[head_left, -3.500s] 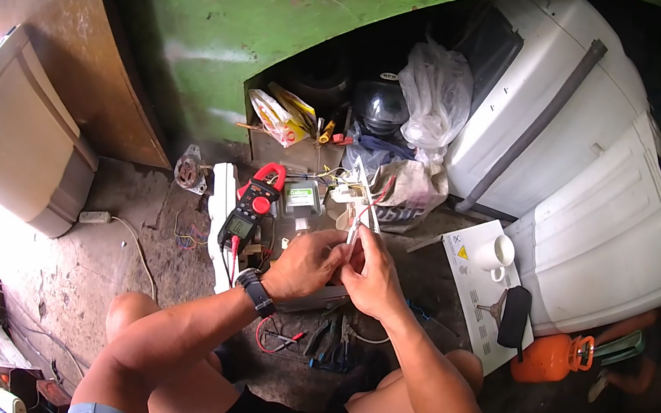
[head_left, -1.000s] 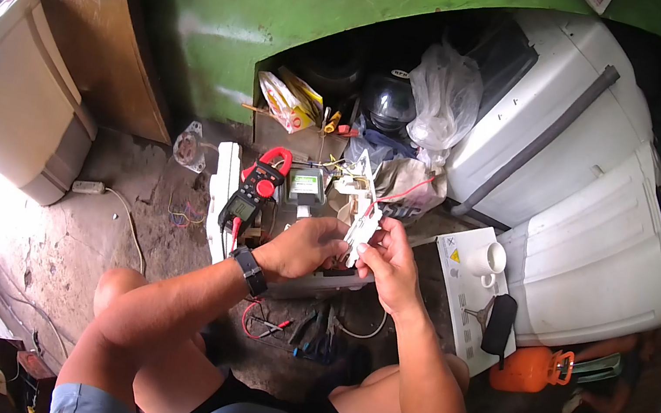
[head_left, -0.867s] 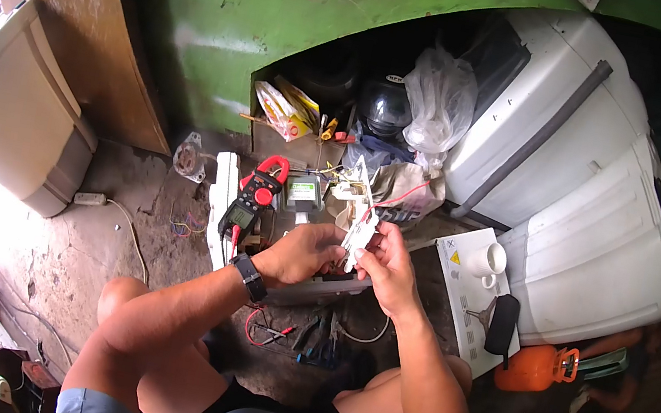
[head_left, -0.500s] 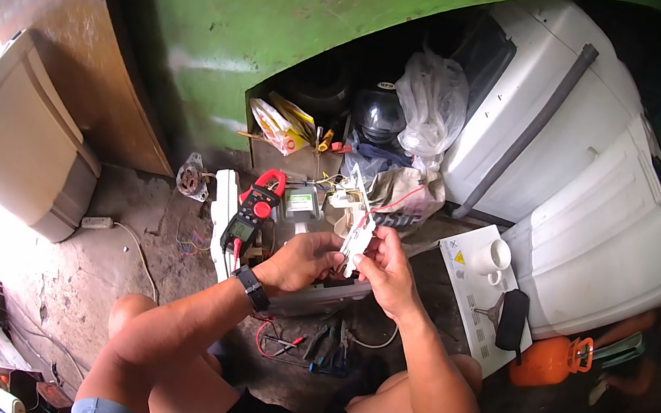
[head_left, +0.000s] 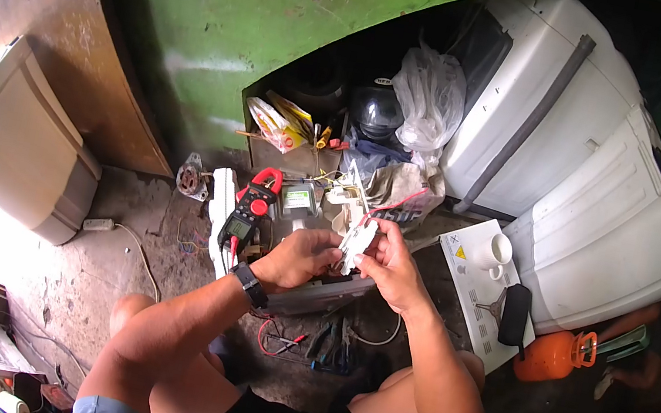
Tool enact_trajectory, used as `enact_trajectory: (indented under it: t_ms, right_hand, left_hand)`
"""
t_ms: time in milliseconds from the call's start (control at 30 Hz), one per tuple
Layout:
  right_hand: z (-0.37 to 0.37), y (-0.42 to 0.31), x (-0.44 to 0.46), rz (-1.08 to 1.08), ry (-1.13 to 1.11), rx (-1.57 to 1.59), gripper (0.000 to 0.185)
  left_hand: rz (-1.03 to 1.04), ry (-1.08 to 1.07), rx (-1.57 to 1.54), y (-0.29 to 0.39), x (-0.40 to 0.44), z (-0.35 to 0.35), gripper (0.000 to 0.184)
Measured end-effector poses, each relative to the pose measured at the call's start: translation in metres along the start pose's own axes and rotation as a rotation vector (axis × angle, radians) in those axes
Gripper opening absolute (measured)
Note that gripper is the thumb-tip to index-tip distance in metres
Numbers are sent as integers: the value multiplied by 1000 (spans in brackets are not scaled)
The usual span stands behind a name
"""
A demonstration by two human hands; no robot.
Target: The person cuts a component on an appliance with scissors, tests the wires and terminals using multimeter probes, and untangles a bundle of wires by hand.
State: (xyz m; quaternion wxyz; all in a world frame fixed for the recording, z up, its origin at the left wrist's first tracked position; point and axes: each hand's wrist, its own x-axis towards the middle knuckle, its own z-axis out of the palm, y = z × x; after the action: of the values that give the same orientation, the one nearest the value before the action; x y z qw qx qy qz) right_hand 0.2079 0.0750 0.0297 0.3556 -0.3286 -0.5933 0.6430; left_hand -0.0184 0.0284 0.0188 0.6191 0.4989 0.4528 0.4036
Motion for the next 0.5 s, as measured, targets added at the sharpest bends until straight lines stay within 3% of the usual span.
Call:
enact_trajectory:
  t_ms: [267, 333, 500]
  right_hand:
    - [-6, 1, 19, 68, 85, -102, 47]
    - [-7, 0, 26, 91, 89, -143, 47]
    - [6, -6, 31, 110, 85, -144, 47]
  left_hand:
    - [88, 115, 393, 3, -3, 10, 43]
    - [247, 271, 444, -9, 1, 13, 51]
    - [213, 350, 566, 3, -21, 18, 55]
